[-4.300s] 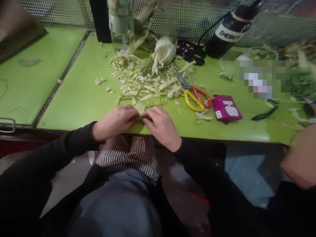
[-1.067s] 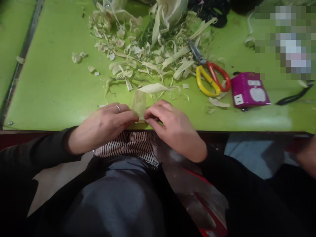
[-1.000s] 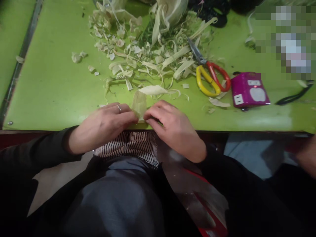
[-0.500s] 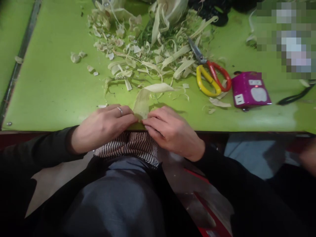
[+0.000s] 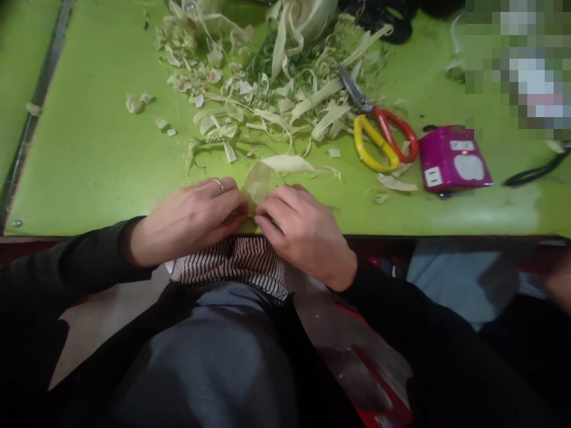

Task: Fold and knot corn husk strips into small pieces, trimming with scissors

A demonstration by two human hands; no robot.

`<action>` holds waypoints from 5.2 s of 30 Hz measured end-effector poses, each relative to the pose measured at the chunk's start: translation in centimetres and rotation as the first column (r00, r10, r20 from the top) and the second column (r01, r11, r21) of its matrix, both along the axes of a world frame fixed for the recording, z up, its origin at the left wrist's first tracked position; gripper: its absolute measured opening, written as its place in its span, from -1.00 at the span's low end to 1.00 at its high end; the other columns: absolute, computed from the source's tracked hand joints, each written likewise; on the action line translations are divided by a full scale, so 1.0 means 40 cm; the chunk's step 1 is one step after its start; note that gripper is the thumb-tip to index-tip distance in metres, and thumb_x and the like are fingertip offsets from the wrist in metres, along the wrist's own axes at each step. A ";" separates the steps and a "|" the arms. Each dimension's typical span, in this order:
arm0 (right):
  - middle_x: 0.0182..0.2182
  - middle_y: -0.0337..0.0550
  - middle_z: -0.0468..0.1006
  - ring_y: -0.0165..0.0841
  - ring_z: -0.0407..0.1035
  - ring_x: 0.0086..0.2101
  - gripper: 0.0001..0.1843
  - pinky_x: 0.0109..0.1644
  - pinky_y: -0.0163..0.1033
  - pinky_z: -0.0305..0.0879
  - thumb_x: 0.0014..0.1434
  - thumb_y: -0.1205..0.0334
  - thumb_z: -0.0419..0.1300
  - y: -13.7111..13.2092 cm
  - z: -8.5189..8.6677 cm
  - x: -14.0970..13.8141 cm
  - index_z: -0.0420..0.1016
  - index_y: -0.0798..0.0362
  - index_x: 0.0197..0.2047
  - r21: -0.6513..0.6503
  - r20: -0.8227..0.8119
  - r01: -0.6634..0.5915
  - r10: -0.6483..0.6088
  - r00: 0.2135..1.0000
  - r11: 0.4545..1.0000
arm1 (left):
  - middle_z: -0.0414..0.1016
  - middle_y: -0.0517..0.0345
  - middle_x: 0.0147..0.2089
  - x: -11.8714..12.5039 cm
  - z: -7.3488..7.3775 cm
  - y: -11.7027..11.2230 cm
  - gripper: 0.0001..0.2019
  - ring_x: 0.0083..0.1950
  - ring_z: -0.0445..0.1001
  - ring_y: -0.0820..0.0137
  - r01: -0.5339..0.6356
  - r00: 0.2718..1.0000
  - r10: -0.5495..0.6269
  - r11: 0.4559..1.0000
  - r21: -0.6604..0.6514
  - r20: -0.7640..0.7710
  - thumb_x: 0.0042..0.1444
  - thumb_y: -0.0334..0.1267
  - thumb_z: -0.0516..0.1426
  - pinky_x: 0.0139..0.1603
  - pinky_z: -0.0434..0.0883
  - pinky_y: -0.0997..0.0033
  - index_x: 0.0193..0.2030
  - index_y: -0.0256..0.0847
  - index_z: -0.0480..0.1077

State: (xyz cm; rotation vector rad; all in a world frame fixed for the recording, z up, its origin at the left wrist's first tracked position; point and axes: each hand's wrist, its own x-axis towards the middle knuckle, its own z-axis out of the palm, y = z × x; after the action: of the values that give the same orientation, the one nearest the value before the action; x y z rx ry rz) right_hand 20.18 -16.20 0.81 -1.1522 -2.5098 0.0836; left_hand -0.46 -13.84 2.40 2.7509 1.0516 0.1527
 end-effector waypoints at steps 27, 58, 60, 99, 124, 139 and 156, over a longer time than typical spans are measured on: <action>-0.21 -0.05 0.48 -0.13 0.40 -0.11 -0.89 0.03 0.03 0.34 0.21 0.18 0.22 0.016 0.018 -0.003 0.45 0.01 -0.33 -0.379 -0.132 0.179 -0.245 0.961 0.908 | 0.54 0.12 -0.42 0.009 0.025 0.071 -0.80 -0.47 0.42 0.44 -0.072 0.996 0.083 0.949 -0.308 0.024 0.14 -0.30 0.09 -0.39 0.33 0.47 -0.33 -0.23 0.55; -0.25 -0.09 0.61 -0.26 0.43 -0.25 -0.88 -0.17 -0.13 0.39 0.29 0.27 0.25 -0.013 -0.023 0.032 0.63 0.01 -0.16 0.162 -0.056 0.042 -0.034 0.998 0.986 | 0.54 0.02 -0.14 -0.039 -0.029 0.032 -0.69 -0.18 0.49 0.35 0.166 0.962 -0.179 0.983 0.082 0.207 0.41 -0.35 -0.07 -0.22 0.45 0.40 -0.13 -0.28 0.51; -0.27 -0.12 0.62 -0.29 0.41 -0.29 -0.90 -0.20 -0.17 0.38 0.29 0.28 0.24 -0.011 -0.028 0.033 0.61 0.02 -0.19 0.273 0.009 -0.001 -0.002 1.000 0.962 | 0.52 0.03 -0.17 -0.037 -0.032 0.033 -0.72 -0.22 0.47 0.39 0.151 0.969 -0.166 0.984 0.093 0.182 0.41 -0.33 -0.05 -0.24 0.42 0.44 -0.13 -0.29 0.50; -0.19 -0.09 0.58 -0.18 0.46 -0.13 -0.85 -0.02 -0.03 0.36 0.30 0.19 0.18 0.038 0.012 0.024 0.59 -0.02 -0.24 -0.270 -0.153 0.093 -0.138 0.979 0.958 | 0.58 0.02 -0.20 -0.018 -0.004 0.040 -0.71 -0.21 0.49 0.36 0.167 0.974 -0.178 0.982 0.082 0.143 0.36 -0.42 -0.03 -0.10 0.46 0.35 -0.14 -0.30 0.53; -0.21 -0.03 0.55 -0.16 0.46 -0.16 -0.84 -0.04 0.00 0.44 0.33 0.21 0.10 0.034 -0.013 0.017 0.47 0.00 -0.26 -0.056 -0.044 0.076 -0.079 0.996 0.996 | 0.51 0.00 -0.23 0.001 -0.027 0.030 -0.74 -0.16 0.45 0.31 0.111 0.993 -0.118 0.947 0.300 0.004 0.38 -0.39 -0.07 -0.21 0.40 0.39 -0.17 -0.31 0.45; -0.22 -0.07 0.52 -0.15 0.48 -0.19 -0.88 -0.14 -0.02 0.43 0.22 0.15 0.25 0.062 0.006 0.037 0.48 -0.02 -0.33 -0.235 -0.120 0.169 -0.201 0.972 0.957 | 0.51 0.04 -0.16 0.009 0.008 0.057 -0.72 -0.23 0.48 0.39 -0.017 0.999 0.017 1.000 0.008 0.036 0.36 -0.37 -0.06 -0.28 0.31 0.43 -0.10 -0.23 0.48; -0.22 -0.03 0.61 -0.21 0.42 -0.25 -0.75 -0.18 -0.06 0.34 0.39 0.24 0.07 0.030 -0.010 0.028 0.57 0.02 -0.23 0.127 0.119 0.000 -0.016 0.993 0.992 | 0.55 0.03 -0.17 -0.009 0.000 0.048 -0.76 -0.18 0.50 0.36 0.094 0.995 -0.097 0.993 0.077 0.033 0.37 -0.40 -0.01 -0.23 0.38 0.42 -0.10 -0.28 0.50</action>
State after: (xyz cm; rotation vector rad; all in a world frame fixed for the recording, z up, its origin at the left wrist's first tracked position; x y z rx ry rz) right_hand 21.29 -15.00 0.40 -1.1466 -2.5717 -0.1495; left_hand -0.84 -11.93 2.41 2.8475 0.9208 0.2329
